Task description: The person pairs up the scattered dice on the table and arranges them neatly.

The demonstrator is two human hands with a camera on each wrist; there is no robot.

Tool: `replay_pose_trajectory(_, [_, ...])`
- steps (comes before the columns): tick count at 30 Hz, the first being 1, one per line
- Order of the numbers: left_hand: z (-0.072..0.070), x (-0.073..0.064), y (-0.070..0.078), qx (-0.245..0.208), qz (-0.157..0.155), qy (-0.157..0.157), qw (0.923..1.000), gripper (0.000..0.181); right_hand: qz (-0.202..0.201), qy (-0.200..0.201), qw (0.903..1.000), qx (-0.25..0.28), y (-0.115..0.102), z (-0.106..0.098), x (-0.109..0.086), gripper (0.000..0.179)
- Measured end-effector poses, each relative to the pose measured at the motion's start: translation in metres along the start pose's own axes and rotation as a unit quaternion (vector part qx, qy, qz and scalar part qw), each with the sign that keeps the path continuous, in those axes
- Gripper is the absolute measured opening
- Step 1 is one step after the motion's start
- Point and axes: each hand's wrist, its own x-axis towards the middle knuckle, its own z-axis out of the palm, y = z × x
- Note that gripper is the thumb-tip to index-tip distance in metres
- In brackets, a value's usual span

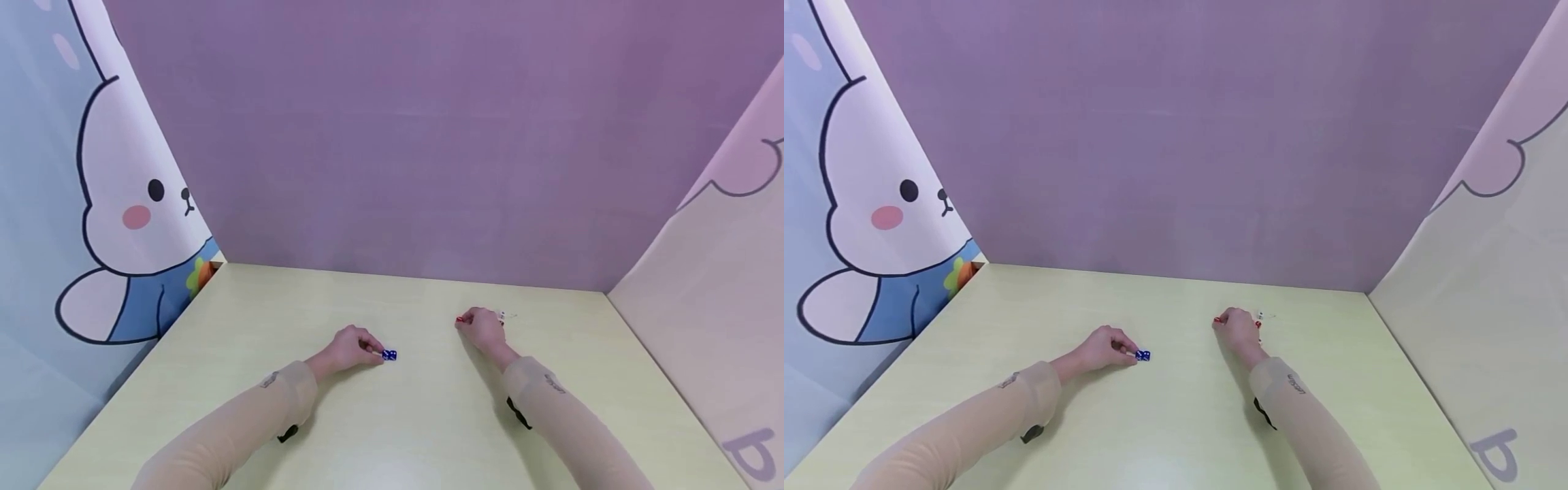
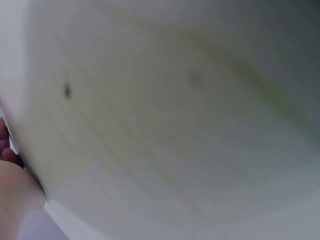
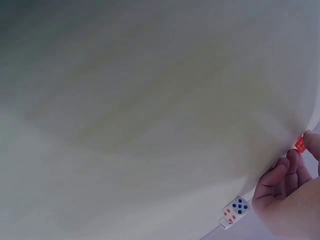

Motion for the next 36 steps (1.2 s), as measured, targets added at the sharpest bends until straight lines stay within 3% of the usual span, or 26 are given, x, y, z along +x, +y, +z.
replay_pose_trajectory(4, [0.001,0.001,-0.001,0.001,0.009,-0.001,1.0000,0.018,0.009,-0.007,0.9999,-0.002,0.001,0.005,0.005,0.009])
replay_pose_trajectory(15, [0.002,0.001,-0.001,0.001,0.003,0.001,1.0000,0.017,-0.028,-0.019,0.9992,0.021,-0.008,0.007,-0.004,0.006])
replay_pose_trajectory(36, [-0.003,-0.003,-0.004,-0.016,0.024,0.000,0.9996,0.019,-0.106,-0.071,0.9899,0.061,-0.025,0.011,-0.050,0.005])
